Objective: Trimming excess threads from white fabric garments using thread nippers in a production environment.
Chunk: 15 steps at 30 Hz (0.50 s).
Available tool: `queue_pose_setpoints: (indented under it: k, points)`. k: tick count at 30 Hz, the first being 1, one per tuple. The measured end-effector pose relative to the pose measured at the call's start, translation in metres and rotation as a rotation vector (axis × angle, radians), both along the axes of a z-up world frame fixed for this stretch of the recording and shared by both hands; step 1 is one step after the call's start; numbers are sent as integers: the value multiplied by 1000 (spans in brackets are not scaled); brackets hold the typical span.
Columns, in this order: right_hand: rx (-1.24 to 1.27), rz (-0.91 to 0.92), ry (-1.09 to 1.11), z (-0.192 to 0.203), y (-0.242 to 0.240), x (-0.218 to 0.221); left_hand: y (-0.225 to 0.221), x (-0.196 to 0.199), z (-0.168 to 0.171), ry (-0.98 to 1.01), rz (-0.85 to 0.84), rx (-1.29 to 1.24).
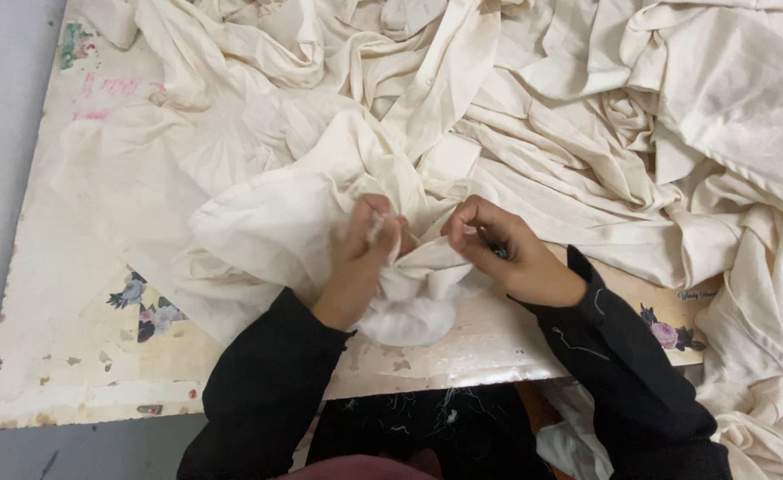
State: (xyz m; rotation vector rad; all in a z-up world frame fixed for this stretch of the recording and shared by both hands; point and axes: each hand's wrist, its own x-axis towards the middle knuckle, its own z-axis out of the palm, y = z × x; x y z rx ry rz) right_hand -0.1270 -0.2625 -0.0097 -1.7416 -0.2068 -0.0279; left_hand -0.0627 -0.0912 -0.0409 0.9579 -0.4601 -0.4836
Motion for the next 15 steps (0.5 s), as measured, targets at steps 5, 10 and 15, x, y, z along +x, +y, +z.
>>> queue_pose_setpoints:
  k: [5, 10, 15]
  points:
    - [-26, -79, -100, -9, 8, -1, -4, -12, 19, -415, -17, 413]
    - [-24, -217, -151, -17, 2, 0, -5, -15, 10, -456, 87, 481]
    - [63, -526, -270, -6, -11, 6, -3, -17, 32, -374, 154, 470]
